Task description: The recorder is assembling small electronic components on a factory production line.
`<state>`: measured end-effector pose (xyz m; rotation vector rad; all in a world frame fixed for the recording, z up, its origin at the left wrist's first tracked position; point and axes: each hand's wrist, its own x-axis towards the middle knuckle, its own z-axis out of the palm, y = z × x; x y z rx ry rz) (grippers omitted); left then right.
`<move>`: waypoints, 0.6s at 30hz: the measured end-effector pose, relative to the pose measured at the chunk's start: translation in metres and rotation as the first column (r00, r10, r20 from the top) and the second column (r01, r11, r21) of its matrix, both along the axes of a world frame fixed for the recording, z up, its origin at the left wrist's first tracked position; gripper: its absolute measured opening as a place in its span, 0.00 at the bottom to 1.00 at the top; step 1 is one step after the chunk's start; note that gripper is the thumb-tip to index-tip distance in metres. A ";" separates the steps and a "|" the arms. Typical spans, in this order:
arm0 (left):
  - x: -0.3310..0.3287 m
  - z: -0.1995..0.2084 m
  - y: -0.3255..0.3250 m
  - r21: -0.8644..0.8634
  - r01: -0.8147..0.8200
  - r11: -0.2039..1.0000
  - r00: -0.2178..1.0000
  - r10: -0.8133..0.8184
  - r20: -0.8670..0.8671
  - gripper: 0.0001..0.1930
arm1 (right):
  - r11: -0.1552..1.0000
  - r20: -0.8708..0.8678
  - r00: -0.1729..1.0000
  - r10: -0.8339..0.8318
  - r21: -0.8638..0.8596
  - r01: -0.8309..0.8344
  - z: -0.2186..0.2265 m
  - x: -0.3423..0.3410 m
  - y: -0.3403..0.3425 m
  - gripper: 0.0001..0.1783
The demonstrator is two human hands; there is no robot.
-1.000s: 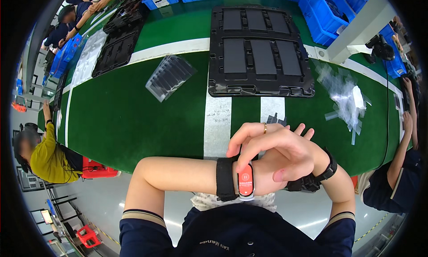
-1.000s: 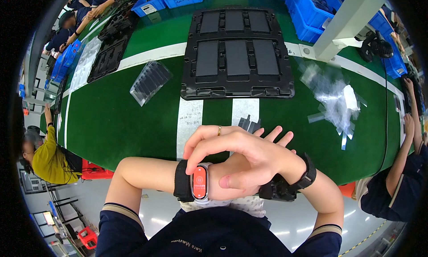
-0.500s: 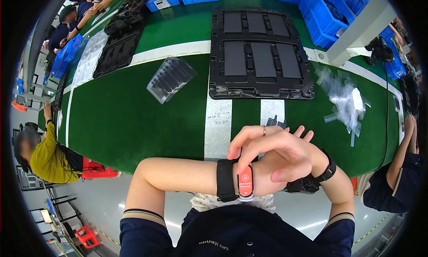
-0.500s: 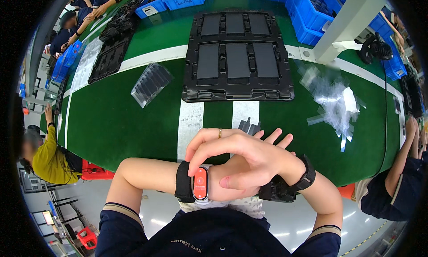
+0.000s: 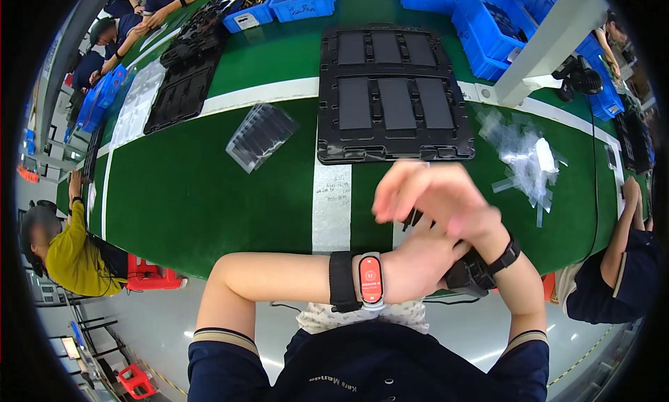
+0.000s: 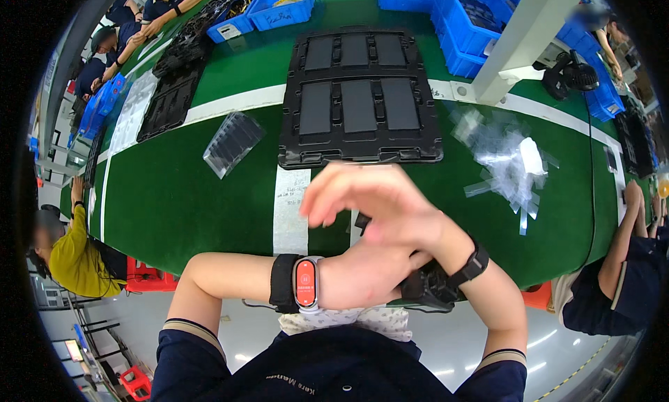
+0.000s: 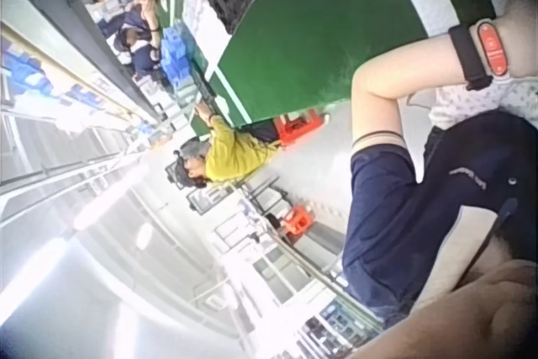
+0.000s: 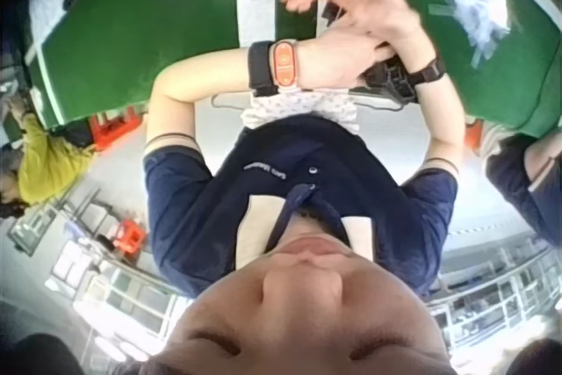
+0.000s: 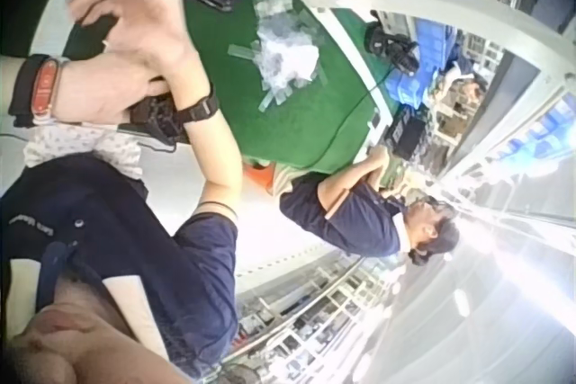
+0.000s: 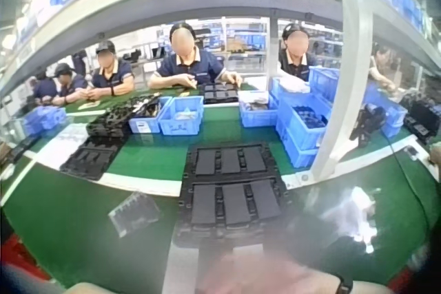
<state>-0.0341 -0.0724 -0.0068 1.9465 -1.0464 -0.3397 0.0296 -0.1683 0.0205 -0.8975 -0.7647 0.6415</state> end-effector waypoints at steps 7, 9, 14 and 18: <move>0.003 0.013 -0.002 0.387 -0.021 0.922 0.922 -0.132 0.364 0.32 | 0.905 -0.163 0.924 -0.346 0.200 0.374 -0.018 0.051 -0.034 0.19; 0.003 0.017 -0.001 0.437 -0.007 0.900 0.913 -0.173 0.370 0.31 | 0.891 -0.150 0.907 -0.394 0.179 0.417 -0.026 0.057 -0.036 0.19; 0.001 0.025 0.009 0.444 -0.024 0.896 0.910 -0.164 0.381 0.26 | 0.898 -0.068 0.899 -0.432 0.057 0.436 -0.033 0.056 -0.031 0.19; 0.011 0.045 0.031 0.348 0.072 0.935 0.966 -0.152 0.209 0.21 | 0.943 -0.154 0.933 -0.326 0.011 0.332 -0.031 0.049 -0.028 0.16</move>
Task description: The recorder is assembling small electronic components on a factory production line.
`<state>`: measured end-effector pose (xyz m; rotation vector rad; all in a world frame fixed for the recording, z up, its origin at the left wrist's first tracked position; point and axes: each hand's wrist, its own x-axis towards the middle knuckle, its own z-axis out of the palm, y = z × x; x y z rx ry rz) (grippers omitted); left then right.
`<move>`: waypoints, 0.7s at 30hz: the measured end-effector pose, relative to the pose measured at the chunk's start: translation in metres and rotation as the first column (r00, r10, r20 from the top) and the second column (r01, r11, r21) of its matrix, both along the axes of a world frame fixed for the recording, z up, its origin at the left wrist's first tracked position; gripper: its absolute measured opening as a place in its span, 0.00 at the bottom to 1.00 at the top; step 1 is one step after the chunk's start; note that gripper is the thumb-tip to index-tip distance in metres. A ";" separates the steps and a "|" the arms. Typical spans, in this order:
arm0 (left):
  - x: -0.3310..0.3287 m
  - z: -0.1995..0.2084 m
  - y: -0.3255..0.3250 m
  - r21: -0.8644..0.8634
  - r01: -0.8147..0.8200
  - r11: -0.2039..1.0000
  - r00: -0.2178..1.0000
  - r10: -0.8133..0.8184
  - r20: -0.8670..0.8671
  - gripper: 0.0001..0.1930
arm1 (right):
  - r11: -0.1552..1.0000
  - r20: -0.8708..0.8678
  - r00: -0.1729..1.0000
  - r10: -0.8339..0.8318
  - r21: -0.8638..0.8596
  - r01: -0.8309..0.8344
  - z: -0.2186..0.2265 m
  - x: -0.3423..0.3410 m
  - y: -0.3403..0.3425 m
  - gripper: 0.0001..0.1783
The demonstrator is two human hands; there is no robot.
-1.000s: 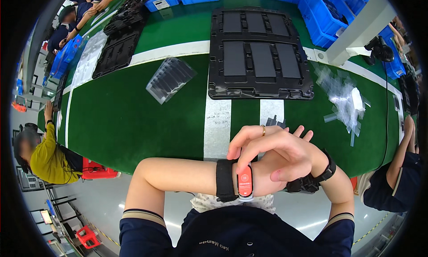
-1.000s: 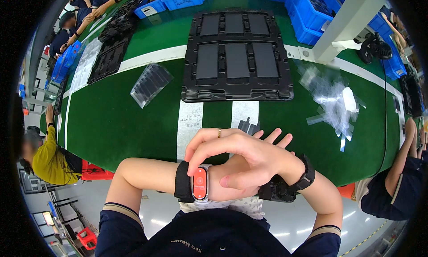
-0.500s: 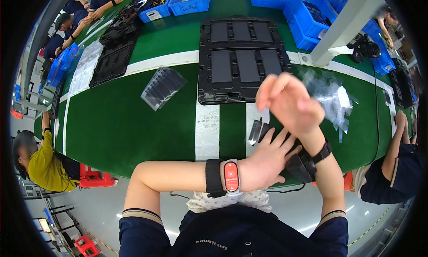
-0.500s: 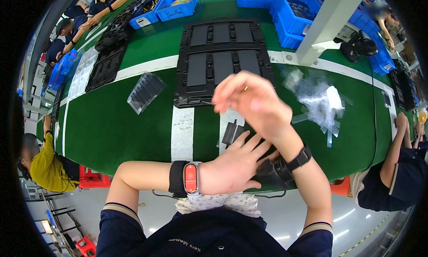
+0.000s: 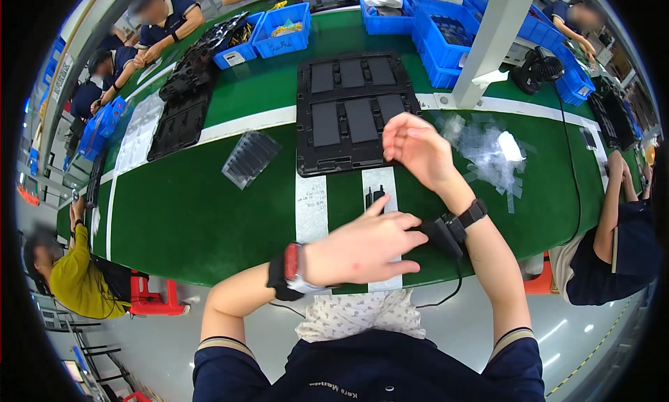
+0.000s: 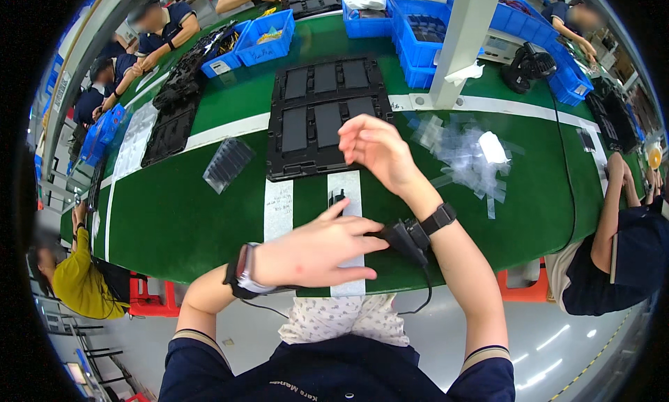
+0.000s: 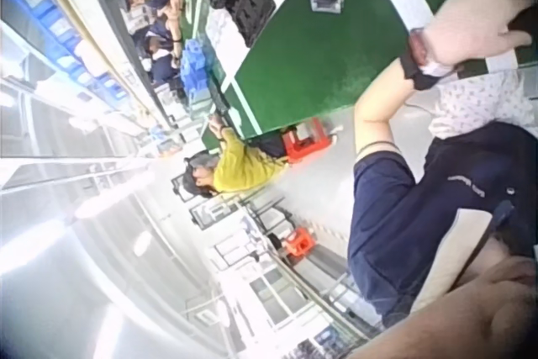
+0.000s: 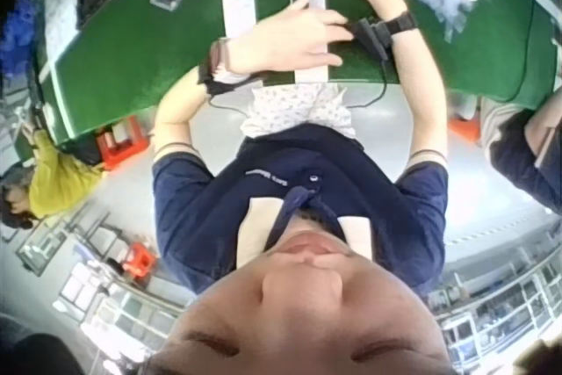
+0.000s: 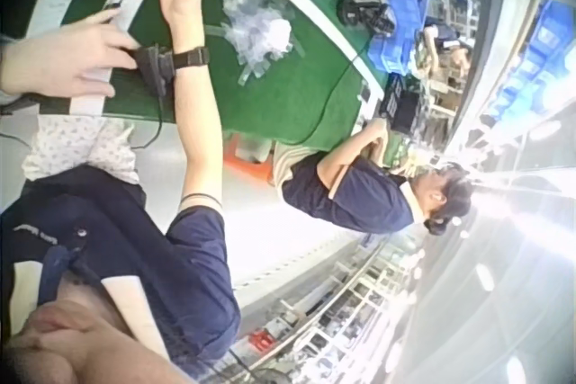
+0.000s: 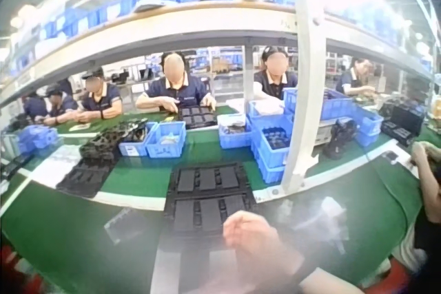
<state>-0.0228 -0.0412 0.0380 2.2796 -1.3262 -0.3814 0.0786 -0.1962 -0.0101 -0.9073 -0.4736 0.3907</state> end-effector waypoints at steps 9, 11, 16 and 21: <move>0.043 -0.005 0.057 -0.596 -0.552 0.583 0.744 0.023 -0.668 0.13 | 0.898 -0.202 0.936 0.290 -0.280 -0.339 0.015 -0.012 0.009 0.15; 0.049 -0.011 0.060 -0.650 -0.572 0.501 0.730 -0.053 -0.682 0.13 | 0.893 -0.205 0.946 0.252 -0.327 -0.309 0.014 -0.015 0.010 0.17; 0.048 -0.019 0.066 -0.673 -0.647 0.360 0.687 -0.108 -0.718 0.15 | 0.869 -0.117 0.962 0.246 -0.414 -0.272 0.016 -0.023 0.013 0.20; 0.047 -0.026 0.063 -0.688 -0.684 0.243 0.664 -0.184 -0.725 0.15 | 0.836 0.011 0.991 0.132 -0.538 -0.106 0.007 -0.027 0.023 0.08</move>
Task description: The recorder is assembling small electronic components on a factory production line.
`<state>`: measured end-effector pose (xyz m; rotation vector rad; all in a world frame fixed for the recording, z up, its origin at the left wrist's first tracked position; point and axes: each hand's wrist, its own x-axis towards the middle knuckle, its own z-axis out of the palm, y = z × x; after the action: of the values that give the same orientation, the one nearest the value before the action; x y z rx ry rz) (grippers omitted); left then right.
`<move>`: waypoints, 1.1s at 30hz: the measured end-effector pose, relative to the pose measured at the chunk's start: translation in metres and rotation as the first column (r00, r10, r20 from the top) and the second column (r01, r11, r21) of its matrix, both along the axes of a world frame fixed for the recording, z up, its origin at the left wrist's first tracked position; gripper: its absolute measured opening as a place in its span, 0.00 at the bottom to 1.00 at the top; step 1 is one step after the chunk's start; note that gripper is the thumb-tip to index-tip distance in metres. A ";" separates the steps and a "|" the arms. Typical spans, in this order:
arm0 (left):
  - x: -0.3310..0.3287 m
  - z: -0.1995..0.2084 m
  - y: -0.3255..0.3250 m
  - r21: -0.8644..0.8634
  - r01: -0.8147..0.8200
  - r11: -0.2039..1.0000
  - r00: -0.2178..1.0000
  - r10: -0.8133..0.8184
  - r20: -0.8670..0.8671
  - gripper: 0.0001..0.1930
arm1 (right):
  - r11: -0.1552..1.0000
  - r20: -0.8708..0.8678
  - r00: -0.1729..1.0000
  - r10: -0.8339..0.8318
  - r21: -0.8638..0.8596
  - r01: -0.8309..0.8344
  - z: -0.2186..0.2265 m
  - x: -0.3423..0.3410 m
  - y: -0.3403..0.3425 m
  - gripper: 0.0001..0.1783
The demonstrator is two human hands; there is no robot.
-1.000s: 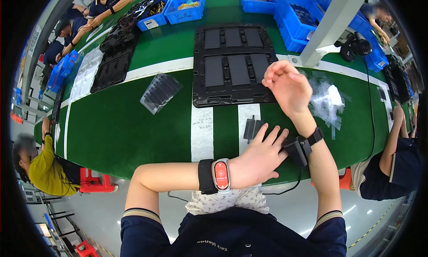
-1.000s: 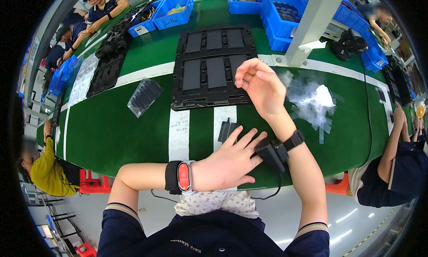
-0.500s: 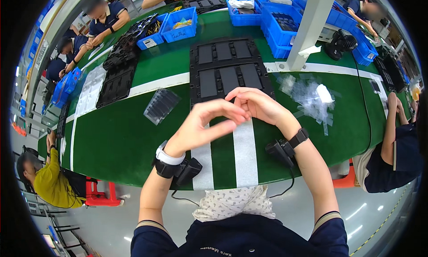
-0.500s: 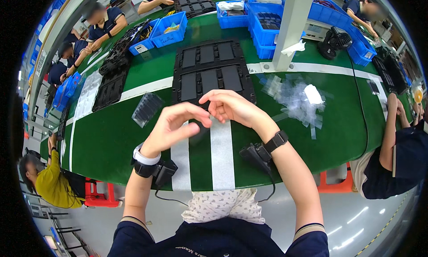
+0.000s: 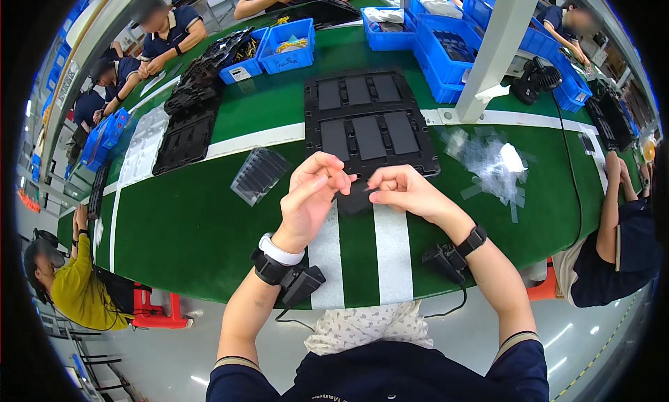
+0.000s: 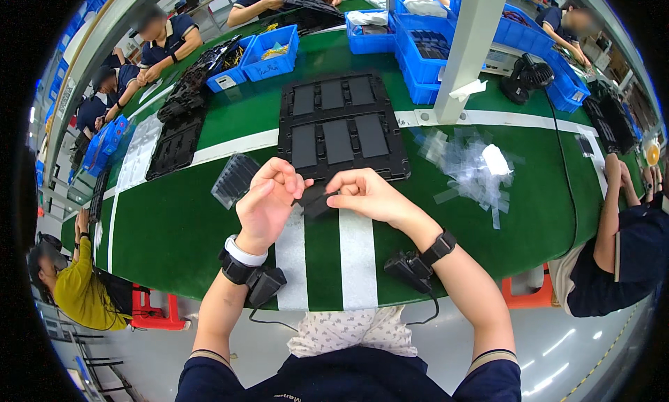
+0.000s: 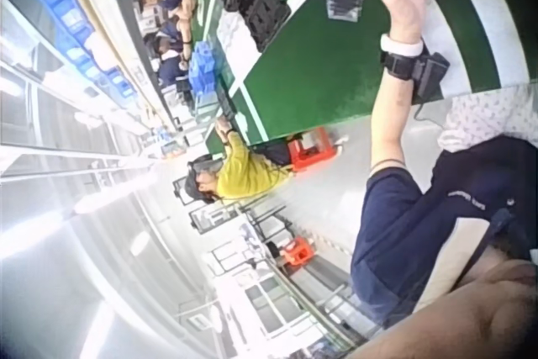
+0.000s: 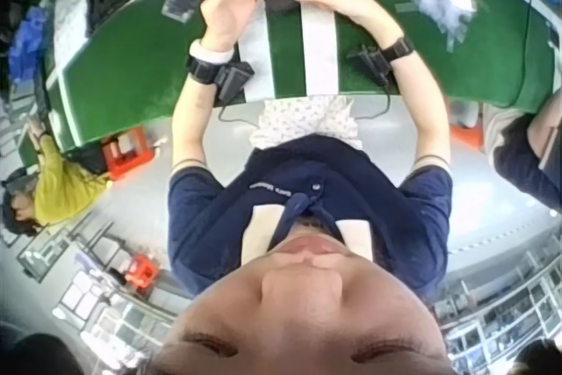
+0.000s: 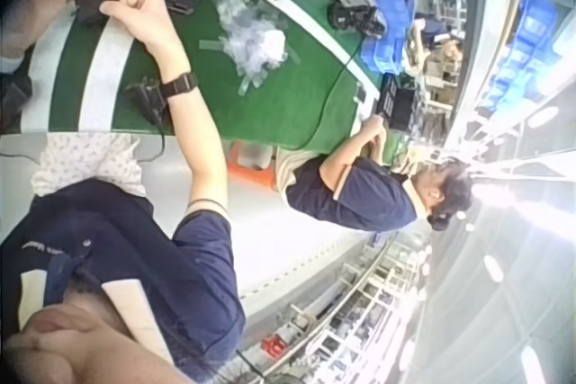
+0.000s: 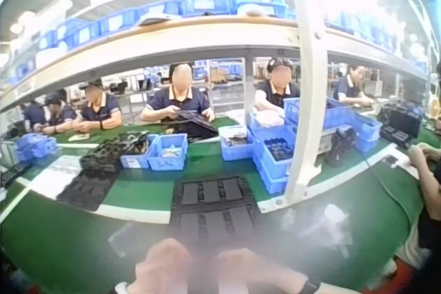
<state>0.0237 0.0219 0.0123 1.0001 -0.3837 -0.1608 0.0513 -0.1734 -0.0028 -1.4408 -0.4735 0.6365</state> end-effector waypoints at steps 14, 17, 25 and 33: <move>-0.002 0.004 -0.006 0.358 -0.014 0.934 0.998 -0.010 0.065 0.11 | 0.963 -0.134 0.983 0.127 0.256 -0.089 -0.001 -0.014 0.001 0.06; -0.004 0.005 -0.006 0.455 0.053 0.889 0.978 -0.138 0.157 0.11 | 0.964 -0.091 0.987 0.130 0.243 -0.105 -0.003 -0.013 0.002 0.06; -0.006 0.001 -0.008 0.473 -0.013 0.881 0.968 -0.107 0.227 0.09 | 0.966 -0.046 0.990 0.133 0.229 -0.119 -0.002 -0.012 0.001 0.07; -0.004 -0.005 -0.008 0.486 -0.161 0.859 0.972 0.052 0.230 0.04 | 1.000 0.002 1.000 -0.022 0.012 0.022 0.015 -0.010 -0.006 0.09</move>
<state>0.0195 0.0138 0.0078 1.5622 -0.4903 -0.0522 0.0410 -0.1793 0.0126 -1.4337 -0.4612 0.6138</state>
